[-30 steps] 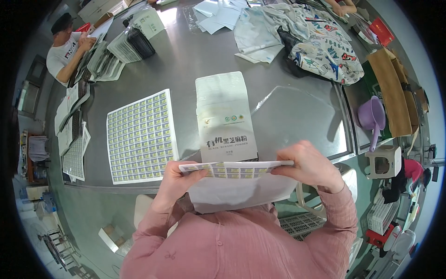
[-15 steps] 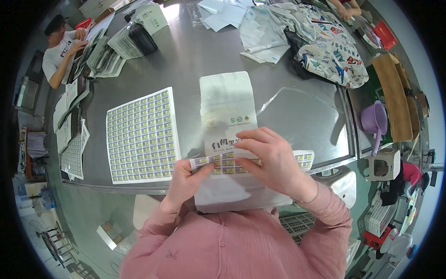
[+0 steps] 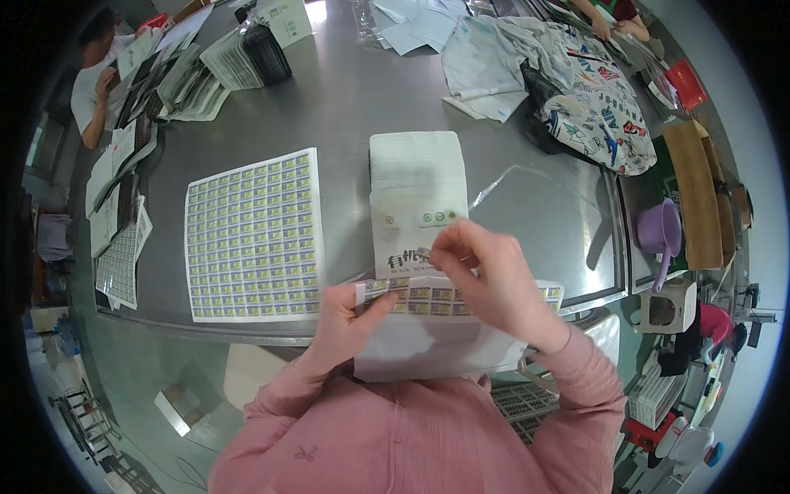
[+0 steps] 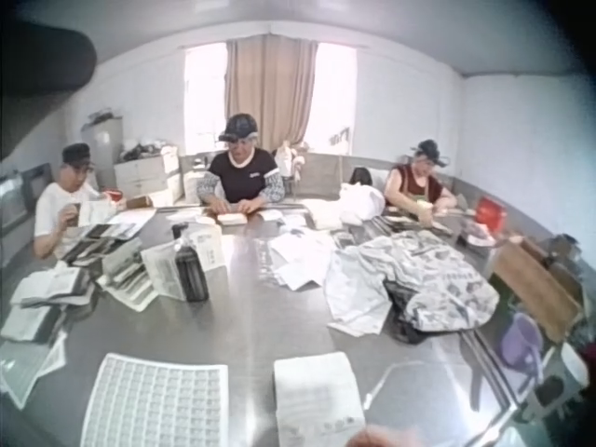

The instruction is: Sorting through stacks of white paper bags and applying small green circular stickers to the packaging.

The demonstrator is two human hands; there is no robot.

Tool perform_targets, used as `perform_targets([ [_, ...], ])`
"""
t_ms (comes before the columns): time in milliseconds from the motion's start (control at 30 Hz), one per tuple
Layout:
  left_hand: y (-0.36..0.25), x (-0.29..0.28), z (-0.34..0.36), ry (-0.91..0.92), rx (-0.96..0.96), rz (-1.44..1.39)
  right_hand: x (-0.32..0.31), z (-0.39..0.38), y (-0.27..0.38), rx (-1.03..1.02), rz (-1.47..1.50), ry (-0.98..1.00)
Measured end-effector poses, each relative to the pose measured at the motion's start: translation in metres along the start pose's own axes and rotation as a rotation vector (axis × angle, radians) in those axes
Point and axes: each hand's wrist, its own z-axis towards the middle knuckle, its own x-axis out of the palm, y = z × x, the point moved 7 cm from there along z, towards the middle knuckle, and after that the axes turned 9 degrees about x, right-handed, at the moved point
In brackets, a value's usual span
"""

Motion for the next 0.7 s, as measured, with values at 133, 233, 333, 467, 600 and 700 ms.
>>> perform_targets([
  [133, -0.013, 0.003, 0.004, -0.049, 0.173, 0.083, 0.024, 0.038, -0.028, 0.229, 0.010, 0.286],
  [233, -0.011, 0.002, 0.004, -0.039, 0.196, 0.171, 0.043, 0.058, -0.034, 0.281, 0.018, 0.384],
  [333, -0.016, 0.001, 0.005, -0.035, 0.253, 0.167, 0.066, 0.067, -0.044, 0.282, 0.220, 0.474],
  [467, -0.012, 0.005, 0.006, -0.009, 0.253, 0.163, 0.080, 0.079, -0.032, 0.215, 0.553, 0.476],
  [600, -0.009, 0.003, 0.004, 0.017, 0.273, 0.176, 0.045, 0.088, -0.020, 0.230, 0.627, 0.294],
  [700, -0.006, 0.002, 0.004, 0.026, 0.233, 0.167, 0.049, 0.079, -0.039, 0.373, 0.441, 0.410],
])
